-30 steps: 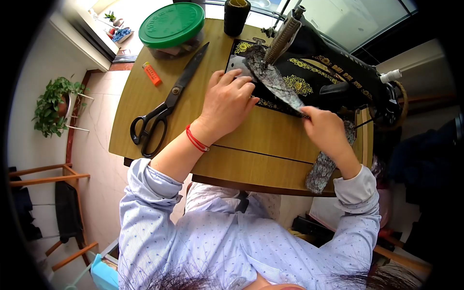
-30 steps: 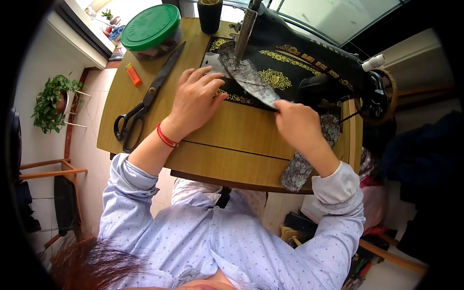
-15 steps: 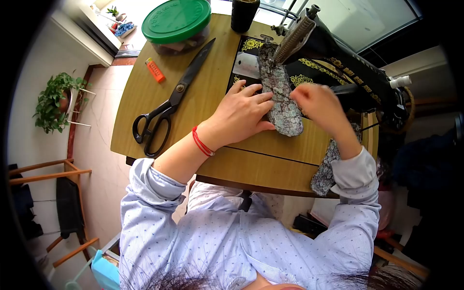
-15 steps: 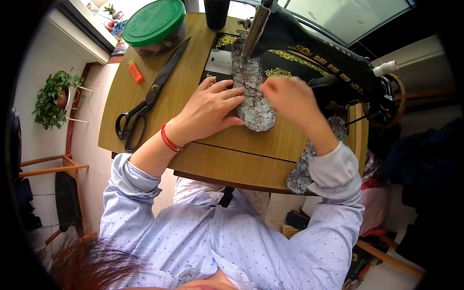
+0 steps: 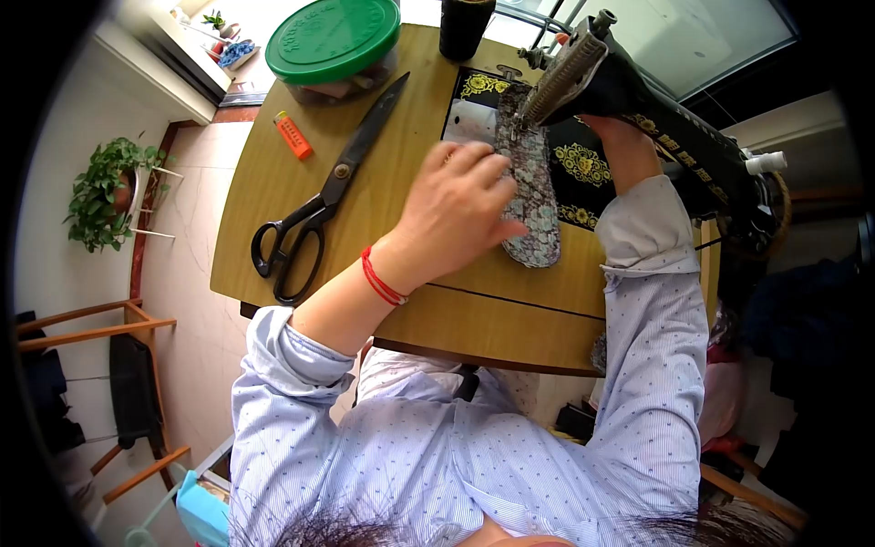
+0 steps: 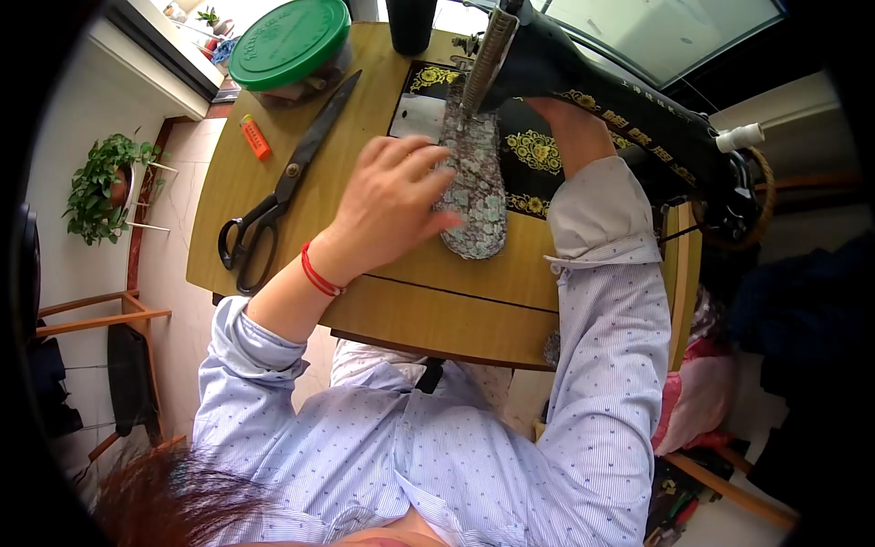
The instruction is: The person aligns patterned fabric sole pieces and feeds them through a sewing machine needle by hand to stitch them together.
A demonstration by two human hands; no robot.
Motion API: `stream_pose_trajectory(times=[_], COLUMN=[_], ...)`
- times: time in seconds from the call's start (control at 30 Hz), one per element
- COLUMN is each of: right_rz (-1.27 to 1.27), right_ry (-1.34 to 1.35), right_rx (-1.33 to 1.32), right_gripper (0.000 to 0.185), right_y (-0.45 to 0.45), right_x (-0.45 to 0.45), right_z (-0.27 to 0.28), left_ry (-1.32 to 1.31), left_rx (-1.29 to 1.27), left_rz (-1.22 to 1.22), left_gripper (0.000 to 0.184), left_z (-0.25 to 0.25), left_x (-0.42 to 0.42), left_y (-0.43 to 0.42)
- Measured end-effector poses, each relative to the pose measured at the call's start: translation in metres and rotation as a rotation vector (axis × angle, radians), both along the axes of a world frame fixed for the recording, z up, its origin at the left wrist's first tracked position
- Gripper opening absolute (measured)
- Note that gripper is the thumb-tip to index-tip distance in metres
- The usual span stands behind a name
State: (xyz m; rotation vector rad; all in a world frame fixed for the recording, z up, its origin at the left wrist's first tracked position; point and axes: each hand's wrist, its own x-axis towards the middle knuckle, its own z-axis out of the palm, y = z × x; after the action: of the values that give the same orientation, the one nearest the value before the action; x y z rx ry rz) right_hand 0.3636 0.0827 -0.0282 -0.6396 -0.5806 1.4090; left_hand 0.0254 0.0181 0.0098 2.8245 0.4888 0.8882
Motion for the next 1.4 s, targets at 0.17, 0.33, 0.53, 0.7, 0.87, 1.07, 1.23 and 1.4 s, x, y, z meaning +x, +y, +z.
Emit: stream_pose_trajectory(times=[0.17,0.33,0.53,0.7,0.87,1.07,1.23,1.4], right_rz=[-0.074,-0.089,-0.139,-0.106,-0.603,-1.165,-1.047,-1.460], right_ry=[-0.090,-0.202,-0.550,-1.663,-1.756,-2.039,-1.607,-1.549], right_rx=[0.110,0.112,0.053,-0.088,0.108,-0.562,-0.638,-0.342], right_gripper=[0.028,0.027,0.026,0.026,0.012,0.061,0.052,0.039], right_y=[0.016,0.014,-0.007,-0.085,-0.204,-0.264,-0.271,-0.302], right_x=[-0.002,-0.011,-0.031,-0.082,-0.096,0.108,0.143,0.063], right_z=[0.003,0.006,0.011,0.063,0.145,0.179,0.154,0.096], left_ry=[0.079,0.188,0.116,0.121,0.108,0.097,0.122,0.154], left_rx=[-0.165,-0.127,-0.223,-0.209,-0.170,-0.175,-0.178,-0.178], left_rz=[-0.389,-0.369,-0.310,-0.337,-0.358,-0.352,-0.341,-0.335], left_gripper=[0.042,0.026,0.017,0.009,0.007,0.008,0.010,0.012], left_z=[-0.003,-0.002,0.001,0.002,0.000,-0.002,-0.006,-0.002], left_x=[0.002,-0.002,-0.004,-0.004,-0.004,-0.003,-0.005,-0.006], left_y=[-0.005,-0.003,-0.003,-0.004,-0.004,-0.004,-0.003,-0.003])
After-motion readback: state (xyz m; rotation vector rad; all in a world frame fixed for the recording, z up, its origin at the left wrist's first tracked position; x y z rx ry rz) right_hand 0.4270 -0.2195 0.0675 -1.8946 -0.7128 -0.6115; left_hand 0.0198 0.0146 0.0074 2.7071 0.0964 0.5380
